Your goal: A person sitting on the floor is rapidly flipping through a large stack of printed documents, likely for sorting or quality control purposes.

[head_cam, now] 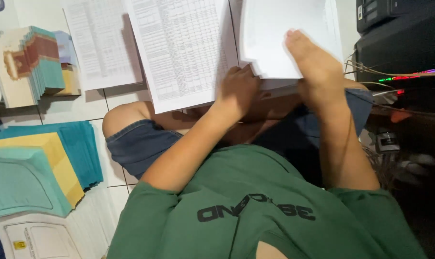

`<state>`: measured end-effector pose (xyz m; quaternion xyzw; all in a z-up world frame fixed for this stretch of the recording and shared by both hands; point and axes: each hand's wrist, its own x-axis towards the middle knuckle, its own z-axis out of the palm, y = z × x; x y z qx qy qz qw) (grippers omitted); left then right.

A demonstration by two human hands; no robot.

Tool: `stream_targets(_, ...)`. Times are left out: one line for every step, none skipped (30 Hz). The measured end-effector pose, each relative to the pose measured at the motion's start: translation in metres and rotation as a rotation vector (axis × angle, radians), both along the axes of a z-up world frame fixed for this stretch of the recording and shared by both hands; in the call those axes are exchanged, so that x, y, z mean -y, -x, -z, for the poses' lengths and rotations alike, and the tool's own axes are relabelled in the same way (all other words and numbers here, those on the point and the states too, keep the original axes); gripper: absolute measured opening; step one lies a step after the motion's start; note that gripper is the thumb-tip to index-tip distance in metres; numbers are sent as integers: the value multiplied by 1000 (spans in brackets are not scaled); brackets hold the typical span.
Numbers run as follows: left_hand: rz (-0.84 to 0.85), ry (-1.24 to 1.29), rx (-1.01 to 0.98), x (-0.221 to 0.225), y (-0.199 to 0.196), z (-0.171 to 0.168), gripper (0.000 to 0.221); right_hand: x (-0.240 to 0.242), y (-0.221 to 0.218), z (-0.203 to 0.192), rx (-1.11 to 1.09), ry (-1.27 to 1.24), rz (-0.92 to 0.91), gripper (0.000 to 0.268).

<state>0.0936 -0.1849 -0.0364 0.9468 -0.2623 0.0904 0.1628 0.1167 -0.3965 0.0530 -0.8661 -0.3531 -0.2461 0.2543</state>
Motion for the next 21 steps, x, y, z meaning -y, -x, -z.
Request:
stream_targets(12,98,37,-4,-1,-7,54,0,-1,11,-98,125,-52,45)
stream_targets(20,193,72,-10,1,-15,68,-3,-1,23,-196,249,-110,56)
stream_targets(14,187,69,-12,2,-30,68,-4,3,26,-198,245,-117,56)
stream_targets(1,104,-96,-14,0,-45,42,-6,4,29,-165,266,-85,47)
stream_targets(-11,20,-261,-15,-2,-60,17,-8,5,32,-132,286,-53,38)
stream_targets(-15,19,-261,-15,-3,-64,17,-6,4,33,-132,285,-56,38)
stream_targets(-4,-6,-267,-15,-5,-67,19,-4,3,35,-148,293,-52,40)
stream_targets(11,-29,-274,-13,-6,-70,22,-1,3,37,-167,304,-44,43)
stream_targets(11,-28,-275,-13,-6,-65,22,0,3,40,-168,304,-44,43)
stream_targets(9,-47,-271,-12,-5,-59,20,1,3,43,-172,308,-43,45)
stream_targets(7,-67,-268,-12,-5,-54,17,2,3,46,-177,312,-41,48)
stream_targets(2,-65,-266,-13,-5,-47,17,2,2,48,-174,313,-46,48)
stream_targets(13,-69,-245,-15,-6,-40,14,3,2,50,-181,306,-48,50)
stream_targets(22,-72,-227,-16,-5,-32,12,3,2,52,-190,301,-53,52)
stream_targets(16,-69,-228,-17,-4,-40,12,5,2,54,-191,303,-59,52)
stream_targets(44,-51,-248,-19,-2,-47,20,6,1,57,-203,315,-64,54)
stream_targets(72,-33,-269,-20,-1,-55,28,7,0,59,-216,326,-70,56)
stream_targets(69,-29,-271,-20,-1,-51,28,8,1,59,-217,330,-74,56)
stream_targets(76,-53,-253,-19,-1,-48,21,9,2,58,-247,329,-69,59)
stream_targets(82,-81,-231,-19,-2,-44,15,8,1,58,-271,325,-65,61)
stream_targets(78,-81,-229,-20,-3,-44,15,9,0,58,-269,325,-69,61)
